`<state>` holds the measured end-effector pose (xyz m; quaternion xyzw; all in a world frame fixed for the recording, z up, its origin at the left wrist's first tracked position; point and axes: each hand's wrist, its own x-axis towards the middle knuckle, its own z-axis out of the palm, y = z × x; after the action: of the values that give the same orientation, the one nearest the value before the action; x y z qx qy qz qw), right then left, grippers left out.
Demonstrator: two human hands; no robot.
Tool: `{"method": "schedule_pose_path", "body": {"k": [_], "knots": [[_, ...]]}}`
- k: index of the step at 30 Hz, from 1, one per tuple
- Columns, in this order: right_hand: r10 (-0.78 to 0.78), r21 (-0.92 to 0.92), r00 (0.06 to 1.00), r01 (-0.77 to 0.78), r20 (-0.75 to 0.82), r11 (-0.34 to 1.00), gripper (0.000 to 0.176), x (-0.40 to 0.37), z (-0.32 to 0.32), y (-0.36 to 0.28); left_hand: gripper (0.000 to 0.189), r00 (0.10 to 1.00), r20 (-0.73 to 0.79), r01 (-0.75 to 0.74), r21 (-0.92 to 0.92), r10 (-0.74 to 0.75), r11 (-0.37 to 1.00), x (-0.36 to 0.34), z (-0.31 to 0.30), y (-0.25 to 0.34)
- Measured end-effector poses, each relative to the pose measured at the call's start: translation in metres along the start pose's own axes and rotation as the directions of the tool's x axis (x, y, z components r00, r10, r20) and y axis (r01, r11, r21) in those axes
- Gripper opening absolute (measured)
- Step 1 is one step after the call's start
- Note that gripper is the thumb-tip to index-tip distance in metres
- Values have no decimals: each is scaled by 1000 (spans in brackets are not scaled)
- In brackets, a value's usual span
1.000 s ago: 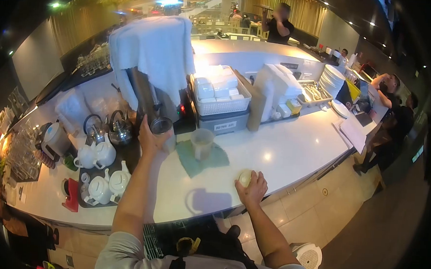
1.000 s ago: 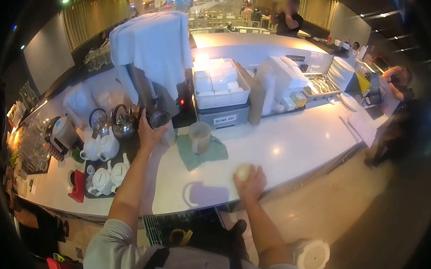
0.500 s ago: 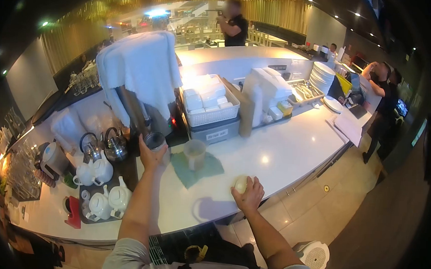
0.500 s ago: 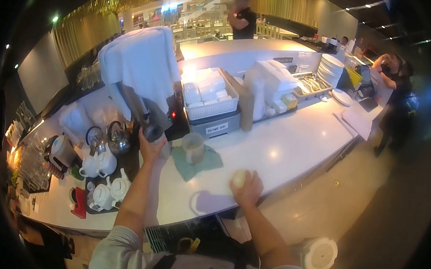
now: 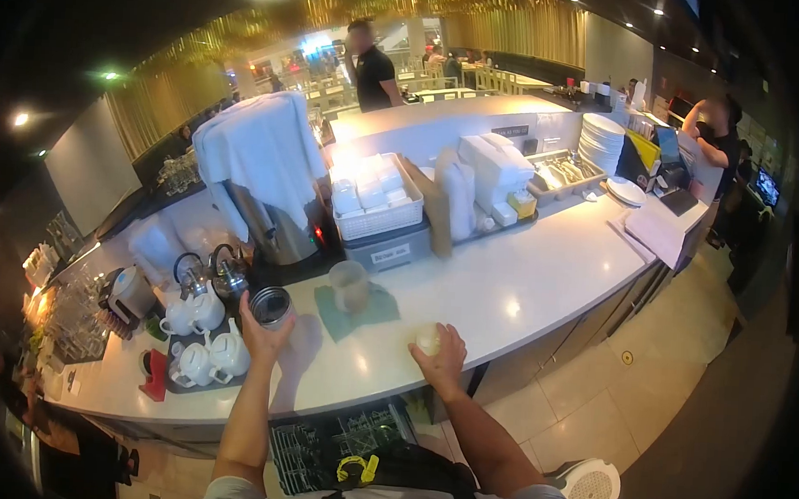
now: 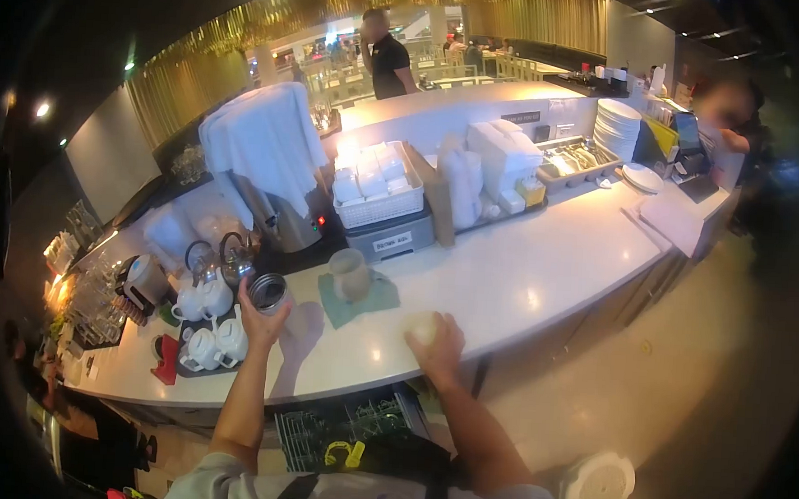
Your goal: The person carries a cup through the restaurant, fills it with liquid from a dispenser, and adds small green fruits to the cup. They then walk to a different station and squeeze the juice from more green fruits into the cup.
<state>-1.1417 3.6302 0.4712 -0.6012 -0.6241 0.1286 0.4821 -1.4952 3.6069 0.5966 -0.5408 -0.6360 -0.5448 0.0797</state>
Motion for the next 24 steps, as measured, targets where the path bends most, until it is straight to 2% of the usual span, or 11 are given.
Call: {"method": "schedule_pose_path", "body": {"k": [3, 6, 12, 16, 17, 19, 20, 21, 22, 23, 24], "knots": [[92, 454, 988, -138, 122, 880, 70, 3, -14, 31, 108, 998, 56, 34, -49, -31, 998, -33, -24, 54], [214, 793, 917, -398, 336, 462, 62, -29, -52, 71, 107, 998, 61, 13, -79, -9, 997, -71, -30, 84], [173, 547, 525, -829, 833, -114, 56, -162, -184, 213, 108, 980, 193, 85, -232, -40, 969, -138, -30, 181], [692, 512, 187, -806, 697, -297, 52, -270, -272, 294, 111, 945, 326, 136, -341, -19, 930, -169, -10, 230], [411, 438, 259, -786, 874, -436, 51, -302, -299, 325, 112, 934, 358, 144, -387, 4, 911, -175, -1, 237], [342, 571, 516, -817, 785, -79, 45, -324, -345, 322, 113, 903, 424, 158, -465, 63, 871, -184, 16, 254], [442, 589, 730, -682, 522, 432, 42, -315, -371, 266, 114, 887, 452, 168, -517, 101, 840, -188, 28, 261], [355, 365, 906, -419, 230, 831, 41, -306, -387, 233, 115, 865, 484, 175, -539, 133, 824, -189, 38, 273], [632, 571, 719, -659, 289, 489, 41, -312, -389, 254, 115, 842, 514, 186, -562, 164, 806, -191, 48, 284], [787, 693, 454, -719, 418, 46, 40, -315, -389, 281, 117, 825, 528, 180, -586, 204, 790, -194, 65, 284], [789, 704, 172, -590, 589, -396, 41, -324, -386, 316, 118, 793, 573, 212, -576, 205, 789, -193, 73, 301]]}}
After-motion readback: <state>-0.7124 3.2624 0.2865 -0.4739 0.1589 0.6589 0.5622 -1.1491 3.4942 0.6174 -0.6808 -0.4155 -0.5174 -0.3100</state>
